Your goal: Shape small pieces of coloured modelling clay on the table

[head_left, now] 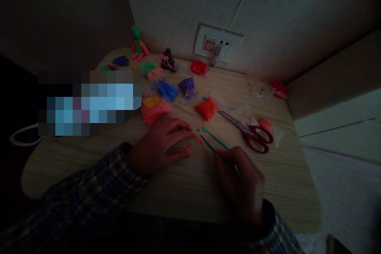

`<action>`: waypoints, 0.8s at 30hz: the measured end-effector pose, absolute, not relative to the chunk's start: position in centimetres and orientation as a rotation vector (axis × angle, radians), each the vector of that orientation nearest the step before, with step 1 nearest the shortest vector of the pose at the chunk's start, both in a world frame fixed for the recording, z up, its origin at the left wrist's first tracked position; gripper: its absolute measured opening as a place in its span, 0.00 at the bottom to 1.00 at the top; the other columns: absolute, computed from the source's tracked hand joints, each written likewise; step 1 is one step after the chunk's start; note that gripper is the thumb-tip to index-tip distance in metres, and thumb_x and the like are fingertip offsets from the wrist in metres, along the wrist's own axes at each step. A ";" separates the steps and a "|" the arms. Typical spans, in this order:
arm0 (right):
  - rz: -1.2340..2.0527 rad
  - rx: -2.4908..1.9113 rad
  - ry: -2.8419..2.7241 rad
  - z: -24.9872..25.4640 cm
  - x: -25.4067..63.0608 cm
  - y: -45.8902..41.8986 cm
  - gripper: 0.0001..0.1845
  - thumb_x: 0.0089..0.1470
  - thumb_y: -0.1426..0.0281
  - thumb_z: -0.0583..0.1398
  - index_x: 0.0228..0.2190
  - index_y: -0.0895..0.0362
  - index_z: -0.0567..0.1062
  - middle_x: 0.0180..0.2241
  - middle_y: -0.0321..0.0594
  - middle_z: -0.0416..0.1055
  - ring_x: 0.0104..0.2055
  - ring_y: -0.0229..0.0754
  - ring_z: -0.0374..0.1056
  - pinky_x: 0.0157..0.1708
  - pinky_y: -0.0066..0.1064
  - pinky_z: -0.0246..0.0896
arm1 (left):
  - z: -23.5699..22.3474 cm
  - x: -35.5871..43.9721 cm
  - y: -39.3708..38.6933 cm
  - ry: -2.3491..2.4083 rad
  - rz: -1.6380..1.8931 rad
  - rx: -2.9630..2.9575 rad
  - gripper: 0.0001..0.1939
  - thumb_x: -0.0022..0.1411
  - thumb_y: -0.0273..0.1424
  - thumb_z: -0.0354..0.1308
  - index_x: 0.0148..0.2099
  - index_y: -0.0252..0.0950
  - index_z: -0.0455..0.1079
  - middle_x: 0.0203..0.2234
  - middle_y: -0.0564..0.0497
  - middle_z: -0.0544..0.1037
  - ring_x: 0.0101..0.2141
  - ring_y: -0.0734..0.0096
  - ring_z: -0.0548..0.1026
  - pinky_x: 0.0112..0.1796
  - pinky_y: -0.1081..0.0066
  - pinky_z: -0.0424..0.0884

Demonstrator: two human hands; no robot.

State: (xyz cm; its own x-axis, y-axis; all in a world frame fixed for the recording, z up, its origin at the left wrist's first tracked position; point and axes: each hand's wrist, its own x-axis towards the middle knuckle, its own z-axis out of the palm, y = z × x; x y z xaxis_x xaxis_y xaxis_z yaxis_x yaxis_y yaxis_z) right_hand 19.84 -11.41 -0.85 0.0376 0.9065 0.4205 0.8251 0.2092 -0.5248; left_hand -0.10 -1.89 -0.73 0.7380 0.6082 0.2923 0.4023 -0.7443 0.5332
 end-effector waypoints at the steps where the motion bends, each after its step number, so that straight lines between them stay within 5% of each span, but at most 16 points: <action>1: 0.150 -1.624 -1.793 -0.9 19.8 -11.4 0.05 0.54 0.77 0.58 0.29 0.55 0.69 0.23 0.33 0.69 0.26 0.36 0.66 0.24 0.26 0.60 | -0.7 -0.1 -1.9 0.772 0.635 2.505 0.16 0.62 0.35 0.57 0.51 0.36 0.70 0.44 0.45 0.72 0.45 0.60 0.69 0.48 0.57 0.66; 24: 0.174 -1.619 -1.839 -1.0 19.8 -11.1 0.05 0.55 0.76 0.57 0.30 0.54 0.69 0.25 0.34 0.73 0.26 0.38 0.69 0.27 0.29 0.62 | -0.7 0.0 -2.1 0.691 0.606 2.670 0.15 0.65 0.35 0.52 0.51 0.38 0.71 0.46 0.42 0.72 0.46 0.56 0.69 0.47 0.51 0.64</action>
